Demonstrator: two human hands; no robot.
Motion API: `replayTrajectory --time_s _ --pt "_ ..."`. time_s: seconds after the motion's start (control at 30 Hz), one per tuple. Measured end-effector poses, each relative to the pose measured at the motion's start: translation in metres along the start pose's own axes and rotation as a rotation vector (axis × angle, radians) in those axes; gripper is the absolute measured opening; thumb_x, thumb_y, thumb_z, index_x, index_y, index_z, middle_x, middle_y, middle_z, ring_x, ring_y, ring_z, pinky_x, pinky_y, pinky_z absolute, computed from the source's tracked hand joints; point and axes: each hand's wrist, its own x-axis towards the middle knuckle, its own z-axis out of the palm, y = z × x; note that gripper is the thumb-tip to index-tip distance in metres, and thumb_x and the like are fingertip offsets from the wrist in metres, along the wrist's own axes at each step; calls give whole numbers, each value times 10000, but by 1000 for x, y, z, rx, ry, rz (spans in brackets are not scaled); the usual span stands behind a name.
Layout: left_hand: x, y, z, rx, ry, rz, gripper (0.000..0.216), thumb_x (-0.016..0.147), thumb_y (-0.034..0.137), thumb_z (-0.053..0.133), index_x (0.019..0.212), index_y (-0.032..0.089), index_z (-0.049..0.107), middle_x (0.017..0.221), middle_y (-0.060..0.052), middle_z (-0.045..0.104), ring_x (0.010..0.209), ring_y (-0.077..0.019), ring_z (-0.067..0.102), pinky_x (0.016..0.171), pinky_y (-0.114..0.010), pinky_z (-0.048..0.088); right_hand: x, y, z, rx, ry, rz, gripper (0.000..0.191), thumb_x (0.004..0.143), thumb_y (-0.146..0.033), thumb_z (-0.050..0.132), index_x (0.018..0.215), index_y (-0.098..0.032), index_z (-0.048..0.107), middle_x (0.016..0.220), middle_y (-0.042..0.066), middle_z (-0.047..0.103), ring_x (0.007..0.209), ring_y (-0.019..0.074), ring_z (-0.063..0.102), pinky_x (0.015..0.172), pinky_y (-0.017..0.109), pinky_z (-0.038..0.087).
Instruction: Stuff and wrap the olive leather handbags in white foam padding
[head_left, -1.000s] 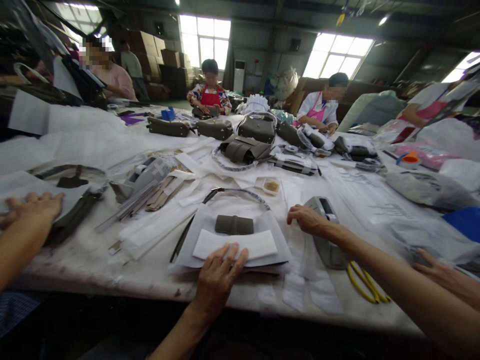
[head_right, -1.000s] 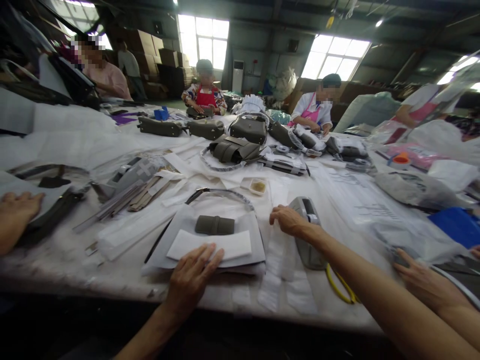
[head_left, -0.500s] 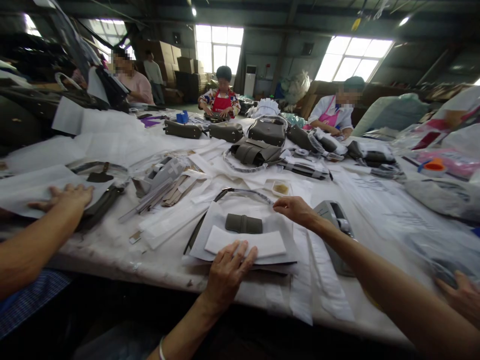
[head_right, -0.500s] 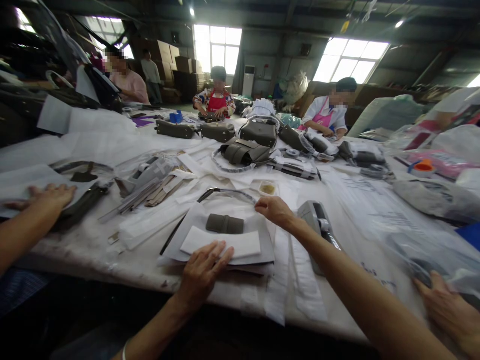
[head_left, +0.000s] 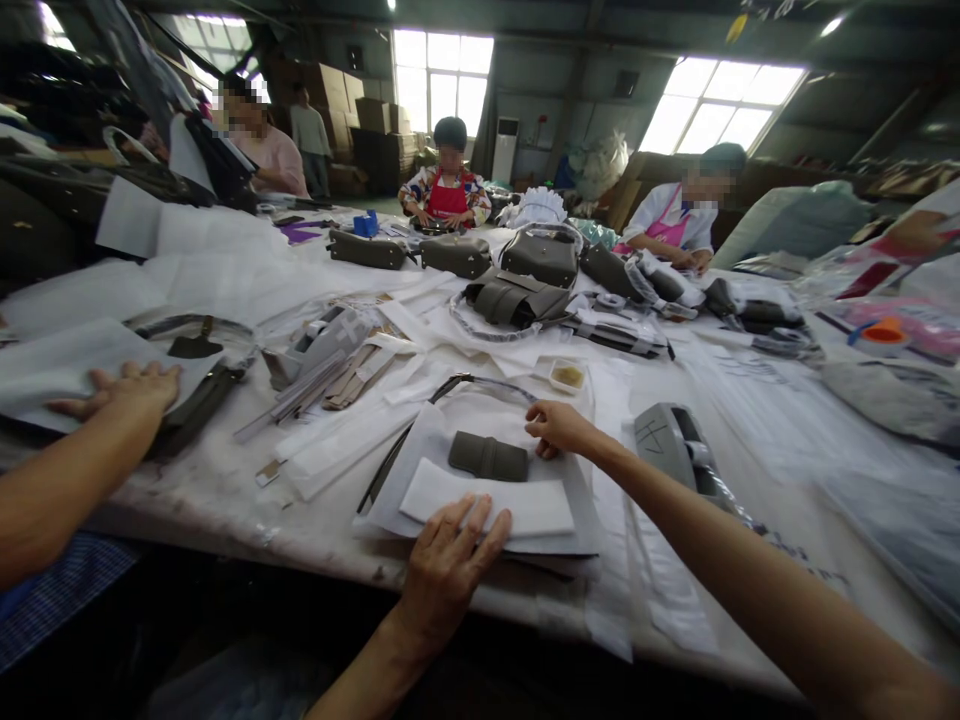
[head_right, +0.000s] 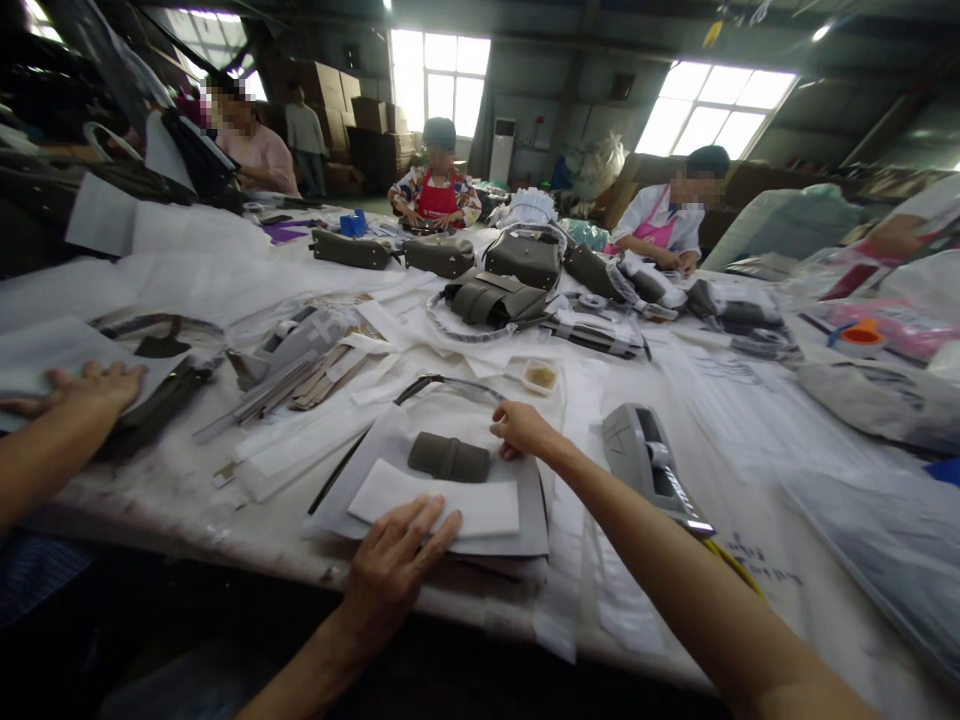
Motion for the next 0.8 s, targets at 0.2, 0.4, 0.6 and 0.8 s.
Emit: replayTrajectory --time_s 0.2,0.4,0.6,0.8 --pt "1 1 5 11 -7 -1 364 1019 172 409 1292 278 624 1264 -50 675 1187 -213 607 1004 -365 461 34 -14 4 -169 36 32 453 677 -213 760 1107 -171 620 621 9 663 548 186 634 533 260 471" --pt "0 2 6 6 5 -20 359 1013 177 422 1291 281 625 1264 -52 674 1198 -212 598 1014 -367 452 28 -4 -1 -299 131 -38 115 633 -93 673 715 -169 647 831 73 690 824 214 643 688 253 432" --pt "1 2 7 -21 6 -21 368 1023 174 399 1299 273 620 1280 -39 668 1202 -223 590 1012 -381 431 0 10 -13 -239 278 -62 56 708 -151 595 754 -184 599 763 18 633 760 169 581 656 239 383" --pt "1 1 8 0 3 -9 361 1010 168 431 1304 265 617 1272 -59 671 1199 -229 594 1005 -384 448 -32 3 -15 -103 385 -123 91 757 -267 573 716 -211 515 677 -27 580 656 142 533 603 234 372"
